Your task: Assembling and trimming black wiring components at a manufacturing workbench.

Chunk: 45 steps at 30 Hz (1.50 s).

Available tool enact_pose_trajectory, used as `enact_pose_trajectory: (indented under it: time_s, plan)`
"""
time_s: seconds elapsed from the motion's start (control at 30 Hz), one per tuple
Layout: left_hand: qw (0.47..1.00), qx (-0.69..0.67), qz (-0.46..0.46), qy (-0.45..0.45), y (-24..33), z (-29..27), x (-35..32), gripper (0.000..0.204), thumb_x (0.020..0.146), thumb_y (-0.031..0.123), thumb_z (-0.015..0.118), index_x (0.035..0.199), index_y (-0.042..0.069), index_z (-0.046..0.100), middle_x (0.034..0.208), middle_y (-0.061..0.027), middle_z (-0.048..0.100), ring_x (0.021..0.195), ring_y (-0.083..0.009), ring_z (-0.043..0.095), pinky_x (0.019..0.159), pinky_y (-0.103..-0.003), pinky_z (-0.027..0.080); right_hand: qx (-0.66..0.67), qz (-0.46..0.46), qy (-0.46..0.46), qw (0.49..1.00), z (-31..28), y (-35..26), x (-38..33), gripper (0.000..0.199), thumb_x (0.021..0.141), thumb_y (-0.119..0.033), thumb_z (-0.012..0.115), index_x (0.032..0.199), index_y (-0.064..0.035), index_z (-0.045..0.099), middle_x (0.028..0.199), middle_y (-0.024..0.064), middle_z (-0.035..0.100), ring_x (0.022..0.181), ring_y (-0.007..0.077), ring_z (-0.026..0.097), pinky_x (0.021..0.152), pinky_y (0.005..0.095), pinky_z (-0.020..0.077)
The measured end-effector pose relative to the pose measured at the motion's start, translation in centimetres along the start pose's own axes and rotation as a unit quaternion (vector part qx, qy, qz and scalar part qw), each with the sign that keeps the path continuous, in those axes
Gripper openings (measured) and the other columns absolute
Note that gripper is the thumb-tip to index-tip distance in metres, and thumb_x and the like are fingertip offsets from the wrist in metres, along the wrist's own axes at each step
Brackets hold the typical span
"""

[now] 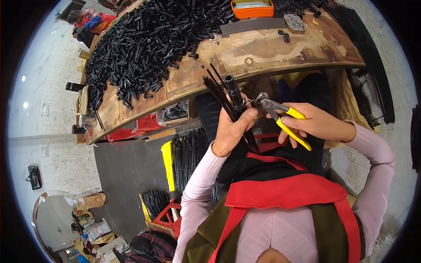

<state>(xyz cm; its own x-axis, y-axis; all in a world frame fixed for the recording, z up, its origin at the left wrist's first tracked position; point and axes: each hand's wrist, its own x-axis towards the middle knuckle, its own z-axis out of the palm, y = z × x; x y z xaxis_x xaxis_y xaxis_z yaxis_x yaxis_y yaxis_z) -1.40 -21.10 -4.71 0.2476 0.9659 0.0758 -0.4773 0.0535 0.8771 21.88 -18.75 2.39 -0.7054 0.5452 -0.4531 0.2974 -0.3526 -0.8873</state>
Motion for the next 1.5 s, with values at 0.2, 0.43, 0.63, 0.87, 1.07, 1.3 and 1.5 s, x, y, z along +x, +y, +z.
enact_pose_trajectory:
  time_s: [0.2, 0.43, 0.63, 0.87, 1.07, 1.3, 1.5]
  plan:
    - [1.000, 0.014, 0.009, -0.015, 0.1, 0.1, -0.3, 0.016, 0.097, 0.015, 0.061, 0.094, 0.003, 0.051, 0.066, 0.0025, 0.046, 0.054, -0.0056, 0.040, 0.049, -0.022, 0.031, -0.046, -0.050, -0.017, 0.998, -0.7, -1.0, 0.3, 0.030, 0.102, -0.019, 0.048, 0.127, -0.0023, 0.051, 0.080, 0.0084, 0.067, 0.058, 0.0122, 0.063, 0.052, 0.0214, 0.0452]
    - [0.998, 0.048, 0.010, -0.043, -0.2, 0.5, -0.3, 0.027, 0.098, 0.027, 0.061, 0.094, 0.007, 0.043, 0.060, 0.0019, 0.037, 0.049, -0.0077, 0.033, 0.044, -0.024, 0.025, -0.099, -0.011, -0.002, 0.995, -0.3, -2.4, -1.1, 0.029, 0.102, -0.018, 0.048, 0.127, -0.0031, 0.051, 0.074, 0.0060, 0.064, 0.057, 0.0102, 0.060, 0.051, 0.0228, 0.0454]
    - [0.998, 0.059, 0.008, -0.030, 0.0, 0.4, -0.8, 0.028, 0.097, 0.028, 0.062, 0.094, 0.007, 0.043, 0.061, 0.0020, 0.037, 0.049, -0.0072, 0.032, 0.045, -0.024, 0.025, -0.063, -0.005, -0.007, 0.998, 0.1, -2.0, -0.9, 0.027, 0.102, -0.018, 0.048, 0.124, -0.0027, 0.052, 0.082, 0.0078, 0.068, 0.062, 0.0107, 0.064, 0.051, 0.0218, 0.0456]
    - [0.995, -0.024, -0.020, -0.090, -0.1, -0.9, -1.9, 0.023, 0.097, 0.019, 0.063, 0.101, 0.004, 0.046, 0.069, 0.0028, 0.045, 0.056, -0.0053, 0.038, 0.050, -0.023, 0.030, -0.110, 0.004, -0.059, 0.992, 0.0, -3.1, -0.4, 0.029, 0.102, -0.020, 0.048, 0.120, 0.0014, 0.054, 0.086, 0.0080, 0.069, 0.066, 0.0107, 0.066, 0.053, 0.0227, 0.0490]
    - [0.994, 0.031, -0.015, -0.103, 0.4, -0.4, -1.7, 0.039, 0.095, 0.039, 0.063, 0.093, 0.008, 0.039, 0.060, 0.0012, 0.036, 0.050, -0.0076, 0.031, 0.047, -0.024, 0.024, -0.231, 0.000, -0.079, 0.970, -0.8, -5.3, -0.3, 0.029, 0.101, -0.025, 0.050, 0.113, 0.0000, 0.056, 0.079, 0.0084, 0.067, 0.061, 0.0115, 0.064, 0.053, 0.0248, 0.0489]
    - [0.997, -0.004, 0.007, -0.077, 0.2, -1.3, -2.2, 0.025, 0.096, 0.021, 0.064, 0.097, 0.005, 0.044, 0.068, 0.0023, 0.044, 0.056, -0.0055, 0.038, 0.050, -0.023, 0.029, -0.103, -0.076, -0.039, 0.991, 1.6, 0.6, 1.3, 0.026, 0.103, -0.022, 0.048, 0.118, -0.0013, 0.054, 0.073, 0.0037, 0.062, 0.059, 0.0086, 0.057, 0.054, 0.0236, 0.0464]
    - [0.999, -0.010, 0.019, -0.029, 0.1, -1.0, -2.2, 0.019, 0.097, 0.016, 0.061, 0.093, 0.004, 0.047, 0.067, 0.0008, 0.048, 0.055, -0.0059, 0.040, 0.049, -0.023, 0.031, -0.127, -0.080, 0.055, 0.987, 2.7, 1.2, 1.1, 0.033, 0.102, -0.010, 0.046, 0.134, -0.0013, 0.047, 0.098, 0.0105, 0.067, 0.077, 0.0169, 0.064, 0.066, 0.0290, 0.0512]
